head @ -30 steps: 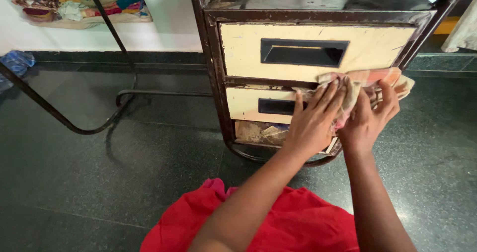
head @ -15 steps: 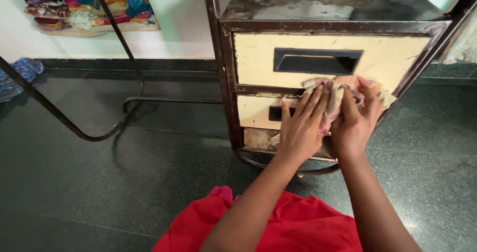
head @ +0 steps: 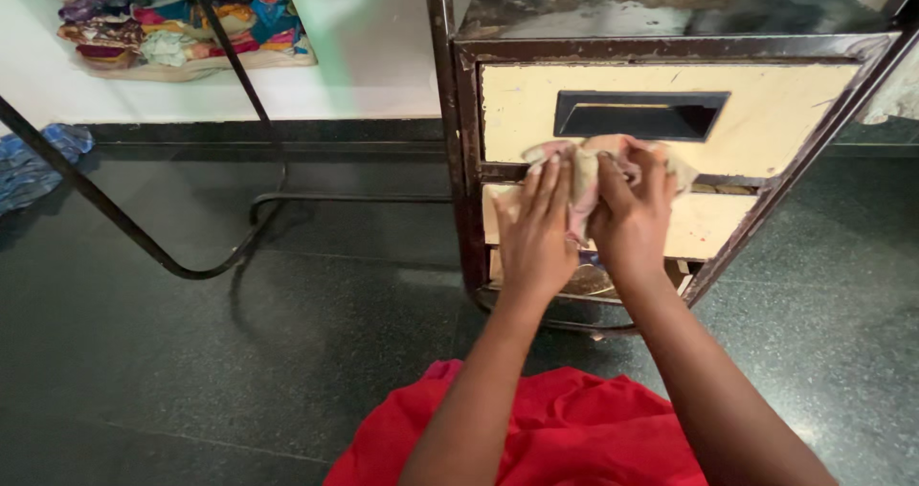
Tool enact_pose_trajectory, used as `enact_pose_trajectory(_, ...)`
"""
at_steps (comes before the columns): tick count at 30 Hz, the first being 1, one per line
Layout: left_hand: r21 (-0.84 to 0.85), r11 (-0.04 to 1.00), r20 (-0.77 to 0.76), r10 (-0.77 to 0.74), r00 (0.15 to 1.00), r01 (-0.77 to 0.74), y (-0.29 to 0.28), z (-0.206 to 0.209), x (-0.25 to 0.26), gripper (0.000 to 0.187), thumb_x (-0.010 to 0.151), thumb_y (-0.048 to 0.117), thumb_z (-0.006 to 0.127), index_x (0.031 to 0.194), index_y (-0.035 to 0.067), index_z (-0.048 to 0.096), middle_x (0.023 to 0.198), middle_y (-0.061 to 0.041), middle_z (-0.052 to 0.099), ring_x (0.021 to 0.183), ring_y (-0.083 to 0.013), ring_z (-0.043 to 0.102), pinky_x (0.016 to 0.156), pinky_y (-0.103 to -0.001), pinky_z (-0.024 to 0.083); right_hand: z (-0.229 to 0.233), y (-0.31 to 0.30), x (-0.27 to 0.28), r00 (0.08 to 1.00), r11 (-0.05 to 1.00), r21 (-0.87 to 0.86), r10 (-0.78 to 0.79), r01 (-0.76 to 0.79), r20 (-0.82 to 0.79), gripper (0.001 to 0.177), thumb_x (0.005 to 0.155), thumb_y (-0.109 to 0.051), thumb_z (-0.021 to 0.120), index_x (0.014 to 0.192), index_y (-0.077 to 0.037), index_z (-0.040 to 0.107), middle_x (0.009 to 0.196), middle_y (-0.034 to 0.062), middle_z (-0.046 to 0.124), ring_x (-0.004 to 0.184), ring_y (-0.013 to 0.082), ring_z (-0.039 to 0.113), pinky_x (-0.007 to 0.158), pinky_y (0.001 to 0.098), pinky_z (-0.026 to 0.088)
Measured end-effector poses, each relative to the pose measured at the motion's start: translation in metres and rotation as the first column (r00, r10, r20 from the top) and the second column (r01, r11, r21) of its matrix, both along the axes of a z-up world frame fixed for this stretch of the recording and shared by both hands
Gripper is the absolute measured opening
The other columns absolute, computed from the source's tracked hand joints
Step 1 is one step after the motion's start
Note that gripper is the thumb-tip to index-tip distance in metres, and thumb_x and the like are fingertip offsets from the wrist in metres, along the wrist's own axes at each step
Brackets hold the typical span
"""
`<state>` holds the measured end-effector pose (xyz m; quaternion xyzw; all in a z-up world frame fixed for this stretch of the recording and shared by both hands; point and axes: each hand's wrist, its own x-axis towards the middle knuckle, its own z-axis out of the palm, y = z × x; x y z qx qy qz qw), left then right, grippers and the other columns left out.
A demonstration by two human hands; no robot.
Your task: The person wipes the exterior surfaces of a small wooden cabinet with a cloth. They clean the drawer fronts, the top surface, and the vertical frame of the cabinet.
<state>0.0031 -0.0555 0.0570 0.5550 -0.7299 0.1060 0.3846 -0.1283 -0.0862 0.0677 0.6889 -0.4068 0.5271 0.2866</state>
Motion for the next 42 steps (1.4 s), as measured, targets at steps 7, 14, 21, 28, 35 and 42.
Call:
enact_pose_trajectory(7,0.129,0.983,-0.018,0.131,0.991,-0.128,0.000,-0.005,0.042,0.101,0.077,0.013,0.079,0.162,0.016,0.024,0.169,-0.002,0.022,0.154,-0.0243,0.023,0.119,-0.074,0.010,0.009,0.003,0.054,0.999,0.998,0.042,0.049,-0.048,-0.010,0.028,0.088,-0.004,0.075,0.116,-0.003,0.078,0.124,0.0233,0.066,0.111,0.0350,0.060,0.089,0.0471,0.049)
enact_pose_trajectory(14,0.158,0.971,-0.120,0.198,0.973,-0.178,0.002,-0.013,0.064,0.103,0.073,0.009,0.080,0.160,0.008,0.025,0.169,-0.010,0.024,0.157,-0.0290,0.022,0.118,-0.075,0.015,0.023,0.013,0.086,0.982,0.974,0.144,0.186,-0.177,-0.046,0.041,0.083,0.001,0.069,0.123,-0.007,0.074,0.129,0.0165,0.058,0.107,0.0407,0.058,0.090,0.0455,0.053)
enact_pose_trajectory(21,0.199,0.970,-0.075,0.156,0.985,-0.139,0.016,0.000,0.053,0.109,0.064,0.016,0.086,0.156,0.005,0.028,0.165,-0.015,0.024,0.155,-0.0351,0.019,0.113,-0.076,0.019,0.015,0.016,0.067,0.976,0.966,0.151,0.215,-0.210,-0.019,0.039,0.085,0.004,0.068,0.121,-0.008,0.075,0.125,0.0154,0.061,0.104,0.0396,0.059,0.088,0.0446,0.054)
enact_pose_trajectory(28,0.051,0.990,0.048,0.126,0.991,-0.128,0.019,-0.010,0.016,0.107,0.063,0.013,0.085,0.157,0.004,0.034,0.167,-0.013,0.030,0.157,-0.0329,0.025,0.115,-0.074,0.024,0.009,0.023,0.027,0.980,0.968,0.163,0.184,-0.193,0.070,0.040,0.081,0.007,0.070,0.118,-0.008,0.076,0.119,0.0141,0.064,0.104,0.0376,0.059,0.087,0.0439,0.053)
enact_pose_trajectory(35,0.020,1.000,0.024,0.020,1.000,-0.020,0.018,-0.008,-0.030,0.110,0.062,0.016,0.087,0.157,0.002,0.034,0.164,-0.014,0.031,0.155,-0.0345,0.026,0.115,-0.073,0.025,0.007,0.031,-0.018,0.980,0.974,0.139,0.162,-0.178,0.118,0.040,0.082,0.007,0.072,0.119,-0.007,0.075,0.123,0.0139,0.065,0.107,0.0364,0.059,0.092,0.0438,0.052)
enact_pose_trajectory(42,-0.015,0.998,0.064,-0.055,0.996,0.056,0.011,-0.013,-0.078,0.100,0.068,0.020,0.082,0.155,0.002,0.037,0.167,-0.013,0.031,0.156,-0.0344,0.027,0.116,-0.075,0.023,-0.005,0.033,-0.068,0.988,0.990,0.130,0.030,-0.050,0.153,0.037,0.085,0.003,0.074,0.121,-0.007,0.077,0.124,0.0146,0.064,0.112,0.0376,0.060,0.097,0.0445,0.052)
